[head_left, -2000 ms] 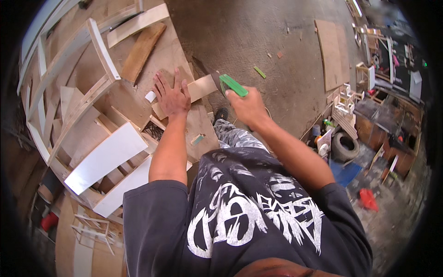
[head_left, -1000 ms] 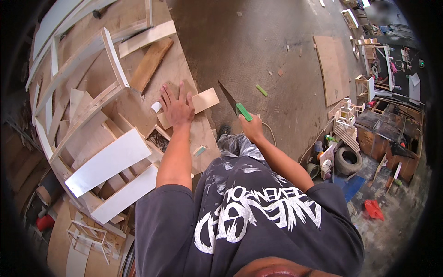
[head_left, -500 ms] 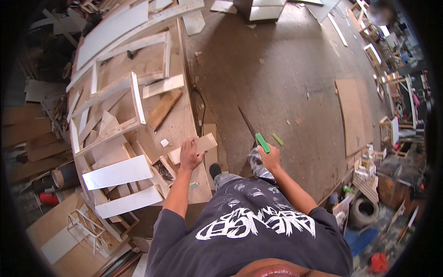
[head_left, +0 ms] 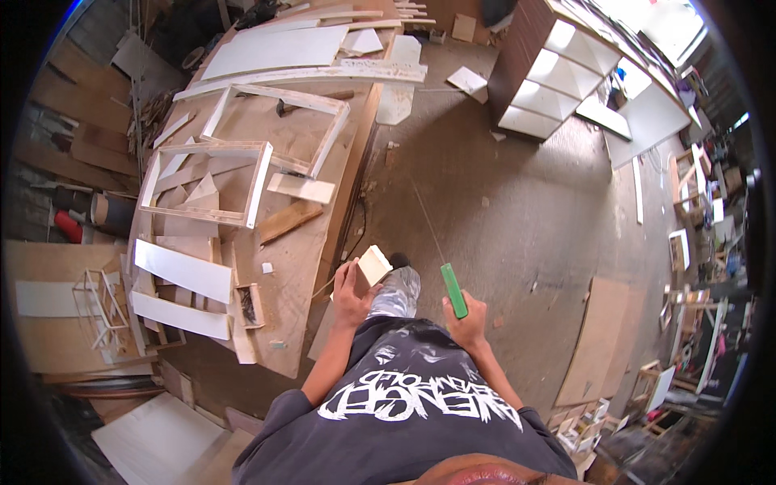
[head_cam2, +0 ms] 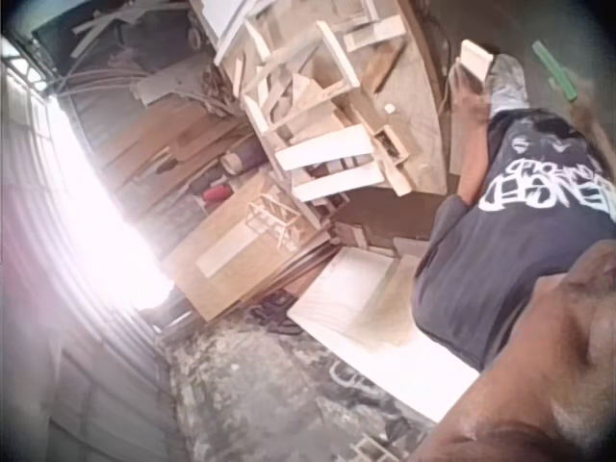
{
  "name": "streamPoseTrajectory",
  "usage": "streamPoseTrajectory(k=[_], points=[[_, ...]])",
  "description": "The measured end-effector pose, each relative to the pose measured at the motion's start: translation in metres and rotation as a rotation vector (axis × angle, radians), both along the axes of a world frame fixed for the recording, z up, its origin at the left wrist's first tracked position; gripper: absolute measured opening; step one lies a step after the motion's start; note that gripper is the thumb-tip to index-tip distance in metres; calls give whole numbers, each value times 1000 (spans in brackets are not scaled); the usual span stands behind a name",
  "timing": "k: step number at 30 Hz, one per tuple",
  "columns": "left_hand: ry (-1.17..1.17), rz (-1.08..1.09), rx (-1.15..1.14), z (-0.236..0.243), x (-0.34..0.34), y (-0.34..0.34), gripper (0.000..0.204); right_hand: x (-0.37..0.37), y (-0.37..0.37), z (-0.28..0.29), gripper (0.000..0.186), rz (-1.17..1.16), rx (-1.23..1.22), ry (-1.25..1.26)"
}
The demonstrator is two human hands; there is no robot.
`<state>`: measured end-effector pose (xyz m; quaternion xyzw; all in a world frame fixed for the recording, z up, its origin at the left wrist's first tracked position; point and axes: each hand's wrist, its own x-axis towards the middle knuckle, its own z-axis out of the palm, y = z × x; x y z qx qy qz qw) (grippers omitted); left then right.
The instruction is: The person sands a small wooden block with a sanding block and then uses a hand saw to cut a piece of wood.
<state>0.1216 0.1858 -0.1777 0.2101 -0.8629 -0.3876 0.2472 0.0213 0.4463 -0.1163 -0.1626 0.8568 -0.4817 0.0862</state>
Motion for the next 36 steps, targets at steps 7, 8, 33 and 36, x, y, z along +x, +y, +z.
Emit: streamPoseTrajectory(k=[7,8,33,36], points=[[238,-43,284,21,-160,-41,73,-146,-57,34,19,189,-117,198],[253,-52,283,32,-188,-50,73,-168,-65,40,19,183,-107,193],[588,261,812,60,-634,-101,60,-727,-180,66,30,705,-211,362],[637,314,790,76,-670,-100,60,-781,-200,61,30,790,-199,352]])
